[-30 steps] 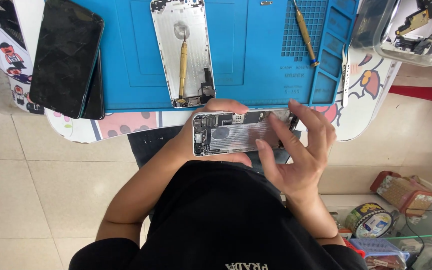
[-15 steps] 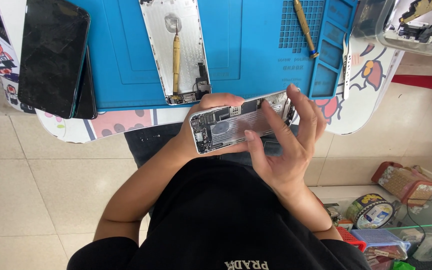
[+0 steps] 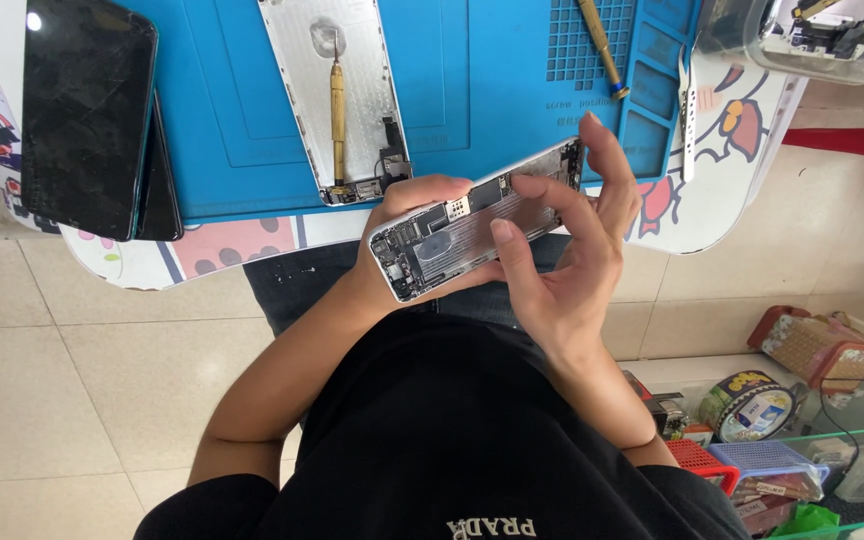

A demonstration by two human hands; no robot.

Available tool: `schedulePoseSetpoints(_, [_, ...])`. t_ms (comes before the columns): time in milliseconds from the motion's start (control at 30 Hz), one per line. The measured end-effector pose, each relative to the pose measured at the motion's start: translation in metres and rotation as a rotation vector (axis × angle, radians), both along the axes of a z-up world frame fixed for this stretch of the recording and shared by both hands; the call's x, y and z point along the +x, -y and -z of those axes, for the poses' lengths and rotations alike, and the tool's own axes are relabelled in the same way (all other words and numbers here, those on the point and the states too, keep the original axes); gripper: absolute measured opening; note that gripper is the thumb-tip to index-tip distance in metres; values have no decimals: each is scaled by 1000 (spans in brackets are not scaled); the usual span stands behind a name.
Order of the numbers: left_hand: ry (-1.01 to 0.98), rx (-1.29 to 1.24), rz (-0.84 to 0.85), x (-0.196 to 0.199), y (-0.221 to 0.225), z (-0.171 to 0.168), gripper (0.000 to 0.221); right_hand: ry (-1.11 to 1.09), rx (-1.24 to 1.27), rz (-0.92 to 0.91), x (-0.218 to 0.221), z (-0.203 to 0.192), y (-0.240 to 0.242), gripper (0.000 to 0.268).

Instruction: The recorder is using a screwdriver to disassemble or reassemble internal components of a mobile phone.

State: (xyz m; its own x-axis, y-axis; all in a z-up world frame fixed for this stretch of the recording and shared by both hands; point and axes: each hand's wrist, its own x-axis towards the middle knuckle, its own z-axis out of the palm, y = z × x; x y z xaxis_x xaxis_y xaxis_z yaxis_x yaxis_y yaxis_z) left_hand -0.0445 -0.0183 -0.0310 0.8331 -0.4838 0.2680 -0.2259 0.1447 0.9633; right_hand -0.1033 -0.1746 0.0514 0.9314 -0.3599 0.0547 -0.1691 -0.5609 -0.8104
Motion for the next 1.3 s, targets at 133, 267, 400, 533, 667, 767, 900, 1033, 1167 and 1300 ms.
schedulePoseSetpoints(133, [-28,-37,3,-3,1,3,90,17,40,13,3,5,1,22])
schedulePoseSetpoints(267, [-48,-79,29,-3,1,3,89,17,62,35,5,10,1,14])
schedulePoseSetpoints(400, [-64,-112,34,-6,1,7,88,31,47,52,7,12,0,11])
schedulePoseSetpoints(533, [-75,-100,29,-8,0,10,88,37,67,54,8,14,1,10])
schedulePoseSetpoints(667, [-114,-123,41,-6,0,4,87,50,62,38,10,15,4,10])
schedulePoseSetpoints(767, [-106,-119,54,-2,-2,0,89,61,76,21,11,12,8,11])
schedulePoseSetpoints(900, [-176,2,165,12,-9,-27,92,81,102,10,11,3,16,16])
schedulePoseSetpoints(1033, [-211,13,264,20,-22,-22,67,96,13,-24,-4,-6,25,15])
schedulePoseSetpoints(1167, [-530,-339,208,11,-23,-16,39,3,328,-36,-15,-9,30,13])
schedulePoseSetpoints(1300, [-712,-277,176,-1,-34,-3,23,-119,547,-74,-19,-11,33,12])
